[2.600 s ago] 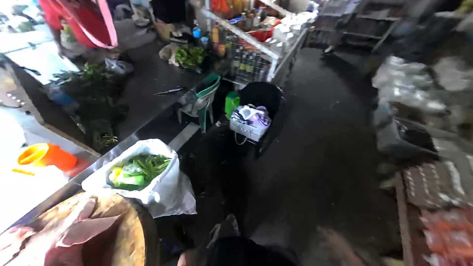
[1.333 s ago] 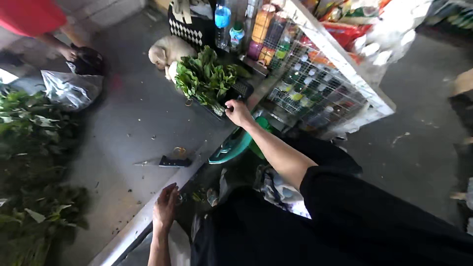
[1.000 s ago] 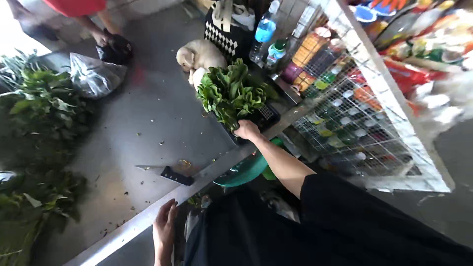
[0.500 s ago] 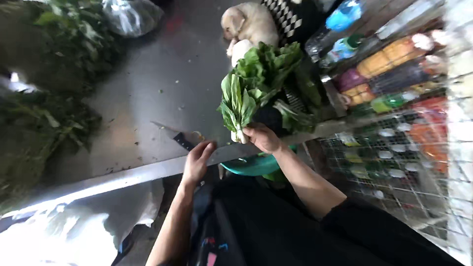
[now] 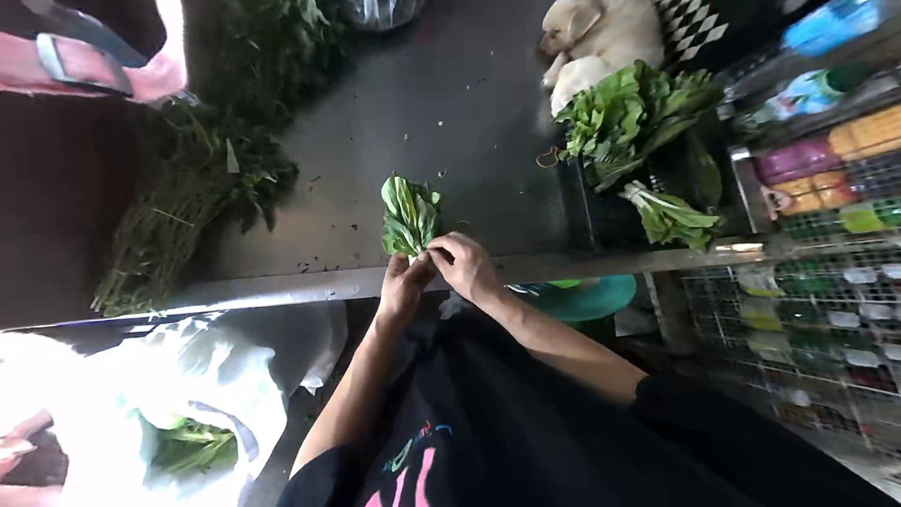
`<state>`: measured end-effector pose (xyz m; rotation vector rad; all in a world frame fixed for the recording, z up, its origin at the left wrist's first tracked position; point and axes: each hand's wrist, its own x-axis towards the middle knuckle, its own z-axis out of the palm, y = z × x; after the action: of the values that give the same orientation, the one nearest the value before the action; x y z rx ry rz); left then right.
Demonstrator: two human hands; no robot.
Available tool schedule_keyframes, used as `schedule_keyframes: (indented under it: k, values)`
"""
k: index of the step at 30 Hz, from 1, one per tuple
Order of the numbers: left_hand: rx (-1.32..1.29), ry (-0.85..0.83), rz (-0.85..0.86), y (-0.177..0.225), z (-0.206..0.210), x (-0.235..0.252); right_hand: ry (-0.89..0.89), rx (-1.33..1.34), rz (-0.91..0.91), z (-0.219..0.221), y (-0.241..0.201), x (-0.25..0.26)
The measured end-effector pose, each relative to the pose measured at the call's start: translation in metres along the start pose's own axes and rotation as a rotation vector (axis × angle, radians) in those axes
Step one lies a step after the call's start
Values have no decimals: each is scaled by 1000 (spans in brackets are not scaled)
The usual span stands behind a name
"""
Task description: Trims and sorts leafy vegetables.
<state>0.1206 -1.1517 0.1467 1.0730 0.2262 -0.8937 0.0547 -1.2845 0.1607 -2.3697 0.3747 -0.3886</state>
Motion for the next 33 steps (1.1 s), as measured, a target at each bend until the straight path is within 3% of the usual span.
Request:
schedule_keyframes:
  k: [6, 11, 16, 26, 33]
  values:
    - [82, 28, -29, 26, -44, 1, -108, 34, -106, 43, -14, 17]
    - [72, -70, 3, 32, -70, 6, -284, 309, -49, 50, -11, 31]
    - [119, 130, 29, 22, -62, 23, -365, 353, -2, 62, -9, 33]
    - [-18, 345, 88, 4, -55, 52, -172, 126, -128, 104, 9, 34]
    - [88, 333, 70, -1, -67, 48, -39, 71, -273, 120, 2, 26]
